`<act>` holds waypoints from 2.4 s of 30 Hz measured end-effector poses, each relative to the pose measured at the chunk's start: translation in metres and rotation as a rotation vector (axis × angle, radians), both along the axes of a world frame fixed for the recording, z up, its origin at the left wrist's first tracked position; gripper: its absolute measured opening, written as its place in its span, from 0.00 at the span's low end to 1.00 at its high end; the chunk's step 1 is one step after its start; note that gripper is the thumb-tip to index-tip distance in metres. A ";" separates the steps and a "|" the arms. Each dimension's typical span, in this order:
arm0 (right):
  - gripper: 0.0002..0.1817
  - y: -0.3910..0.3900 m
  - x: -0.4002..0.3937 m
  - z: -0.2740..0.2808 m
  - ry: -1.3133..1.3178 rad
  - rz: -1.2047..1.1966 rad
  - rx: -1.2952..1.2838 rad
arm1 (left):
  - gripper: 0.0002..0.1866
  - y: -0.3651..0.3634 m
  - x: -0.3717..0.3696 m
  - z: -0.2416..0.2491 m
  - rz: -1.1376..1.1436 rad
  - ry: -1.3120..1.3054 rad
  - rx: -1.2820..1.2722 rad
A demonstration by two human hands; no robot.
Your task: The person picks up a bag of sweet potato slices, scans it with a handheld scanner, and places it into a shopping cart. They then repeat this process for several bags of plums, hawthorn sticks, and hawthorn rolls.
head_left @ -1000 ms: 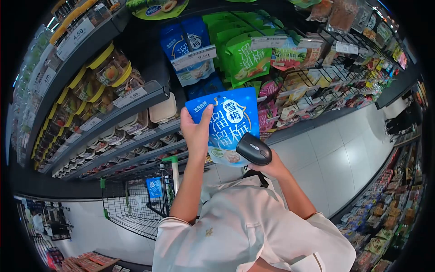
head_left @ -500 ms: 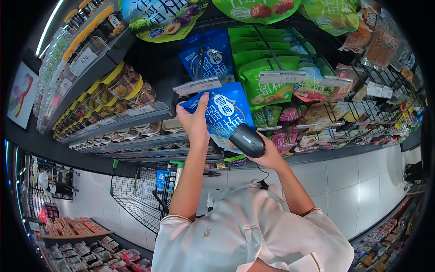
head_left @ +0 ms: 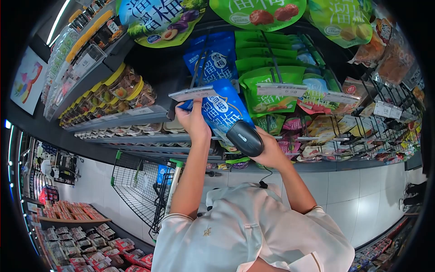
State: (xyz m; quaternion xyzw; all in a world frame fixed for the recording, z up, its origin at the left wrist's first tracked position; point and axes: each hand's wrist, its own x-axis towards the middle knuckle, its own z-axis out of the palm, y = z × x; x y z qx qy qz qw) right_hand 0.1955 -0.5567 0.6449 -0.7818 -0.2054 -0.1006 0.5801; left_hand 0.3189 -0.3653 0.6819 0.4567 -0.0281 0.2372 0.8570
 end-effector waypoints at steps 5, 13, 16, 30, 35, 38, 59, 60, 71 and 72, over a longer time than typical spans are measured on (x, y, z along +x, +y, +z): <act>0.33 -0.006 -0.003 0.004 0.018 -0.007 -0.059 | 0.16 -0.004 0.001 -0.004 0.040 -0.020 -0.016; 0.33 -0.010 -0.003 0.008 -0.103 0.032 -0.089 | 0.17 -0.004 -0.001 0.004 0.014 -0.026 -0.075; 0.33 -0.009 -0.004 0.014 -0.085 0.028 -0.051 | 0.17 -0.002 0.000 0.007 -0.004 -0.021 -0.059; 0.31 -0.013 0.002 0.022 0.050 0.106 0.059 | 0.14 0.010 -0.003 0.019 -0.199 0.087 -0.113; 0.33 -0.017 0.009 0.022 0.067 0.141 0.086 | 0.12 0.011 0.004 0.023 -0.205 0.163 -0.185; 0.34 -0.016 0.011 0.022 0.085 0.140 0.119 | 0.13 0.004 0.003 0.030 -0.183 0.141 -0.186; 0.26 0.001 0.057 -0.058 0.428 -0.090 0.288 | 0.26 -0.009 0.121 -0.027 -0.036 0.118 0.085; 0.23 0.002 0.054 -0.060 0.430 -0.103 0.289 | 0.25 -0.011 0.122 -0.024 -0.044 0.136 0.104; 0.20 0.034 -0.003 -0.050 0.583 -0.072 0.363 | 0.37 0.010 0.135 -0.067 0.027 0.070 0.382; 0.20 0.043 -0.008 -0.046 0.583 -0.051 0.386 | 0.36 0.020 0.116 -0.063 0.116 0.198 0.820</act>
